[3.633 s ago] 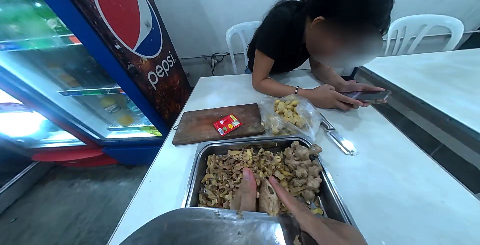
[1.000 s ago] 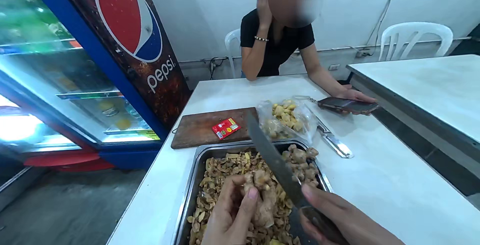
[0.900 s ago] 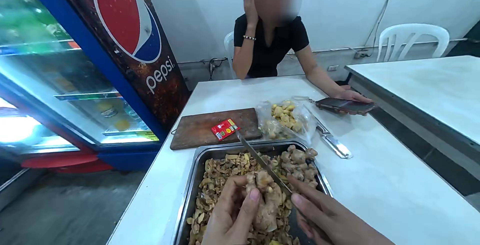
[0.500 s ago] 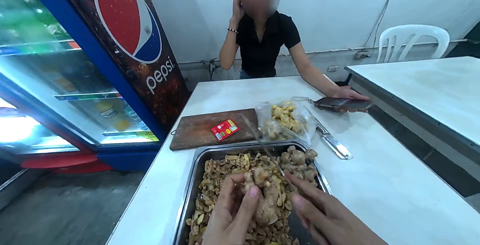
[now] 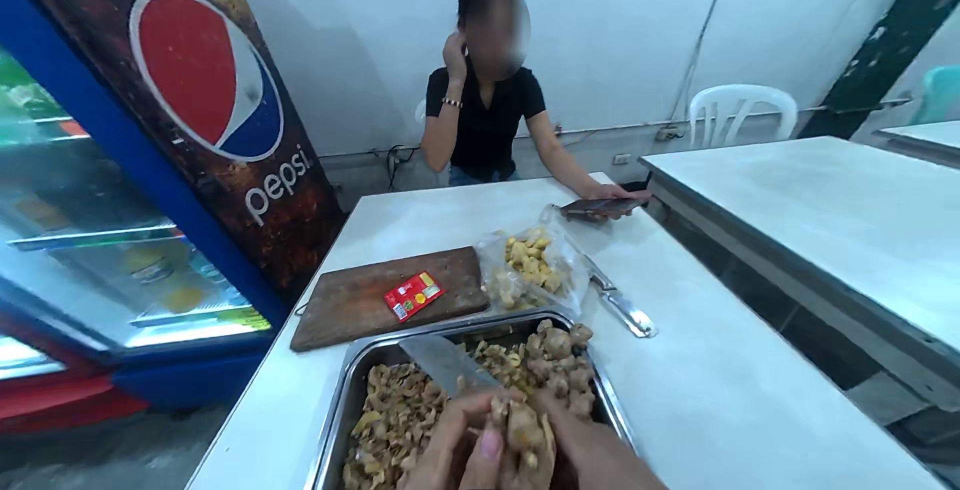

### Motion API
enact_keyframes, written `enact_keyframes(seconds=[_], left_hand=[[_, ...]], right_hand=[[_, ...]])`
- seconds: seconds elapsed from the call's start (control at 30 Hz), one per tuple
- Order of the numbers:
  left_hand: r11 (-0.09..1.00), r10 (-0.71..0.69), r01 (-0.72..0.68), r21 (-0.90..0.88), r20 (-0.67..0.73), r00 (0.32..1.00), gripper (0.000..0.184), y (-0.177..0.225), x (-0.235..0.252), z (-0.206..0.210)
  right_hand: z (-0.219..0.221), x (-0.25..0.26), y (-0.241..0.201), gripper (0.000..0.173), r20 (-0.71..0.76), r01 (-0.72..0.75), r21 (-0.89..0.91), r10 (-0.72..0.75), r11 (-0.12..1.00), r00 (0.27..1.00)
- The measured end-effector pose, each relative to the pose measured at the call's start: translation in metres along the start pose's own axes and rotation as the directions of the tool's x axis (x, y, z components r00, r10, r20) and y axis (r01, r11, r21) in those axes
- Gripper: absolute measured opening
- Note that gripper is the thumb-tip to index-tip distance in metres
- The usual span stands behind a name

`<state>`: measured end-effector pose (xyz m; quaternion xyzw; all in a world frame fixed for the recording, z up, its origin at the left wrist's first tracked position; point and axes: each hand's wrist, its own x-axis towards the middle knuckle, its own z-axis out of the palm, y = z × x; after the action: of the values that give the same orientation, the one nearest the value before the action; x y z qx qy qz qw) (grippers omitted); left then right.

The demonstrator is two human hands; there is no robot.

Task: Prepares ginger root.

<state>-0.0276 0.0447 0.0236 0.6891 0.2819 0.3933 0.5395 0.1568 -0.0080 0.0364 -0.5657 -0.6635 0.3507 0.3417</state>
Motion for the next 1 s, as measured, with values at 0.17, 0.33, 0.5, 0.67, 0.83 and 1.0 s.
enact_keyframes(seconds=[0.17, 0.33, 0.5, 0.67, 0.83, 1.0], left_hand=[[0.990, 0.053, -0.055, 0.131, 0.016, 0.998, 0.046, 0.001, 0.006, 0.005], [0.969, 0.060, -0.044, 0.245, -0.061, 0.996, 0.043, -0.005, 0.007, 0.011], [0.976, 0.028, 0.020, 0.219, -0.214, 0.976, 0.037, -0.014, 0.009, 0.025], [0.966, -0.258, 0.228, -0.120, -0.480, 0.838, 0.030, -0.025, 0.023, 0.026], [0.967, -0.243, 0.171, -0.187, -0.486, 0.840, 0.033, -0.009, 0.024, 0.003], [0.952, -0.284, 0.209, -0.223, -0.387, 0.878, 0.032, -0.004, 0.016, 0.002]], right_hand=[[0.002, 0.004, 0.001, 0.052, -0.042, 0.022, -0.168, -0.030, 0.986, 0.999], [0.008, 0.005, 0.002, 0.047, -0.122, 0.022, -0.314, -0.063, 0.949, 0.991], [0.018, 0.008, -0.004, 0.050, -0.178, -0.091, -0.418, 0.017, 0.904, 0.984], [0.038, 0.009, -0.003, 0.023, -0.260, 0.078, -0.469, -0.222, 0.880, 0.940], [0.034, 0.008, 0.009, 0.043, -0.173, 0.003, -0.121, -0.024, 0.993, 0.985], [0.012, 0.012, 0.019, 0.040, -0.096, -0.102, -0.156, 0.087, 0.983, 0.992]])
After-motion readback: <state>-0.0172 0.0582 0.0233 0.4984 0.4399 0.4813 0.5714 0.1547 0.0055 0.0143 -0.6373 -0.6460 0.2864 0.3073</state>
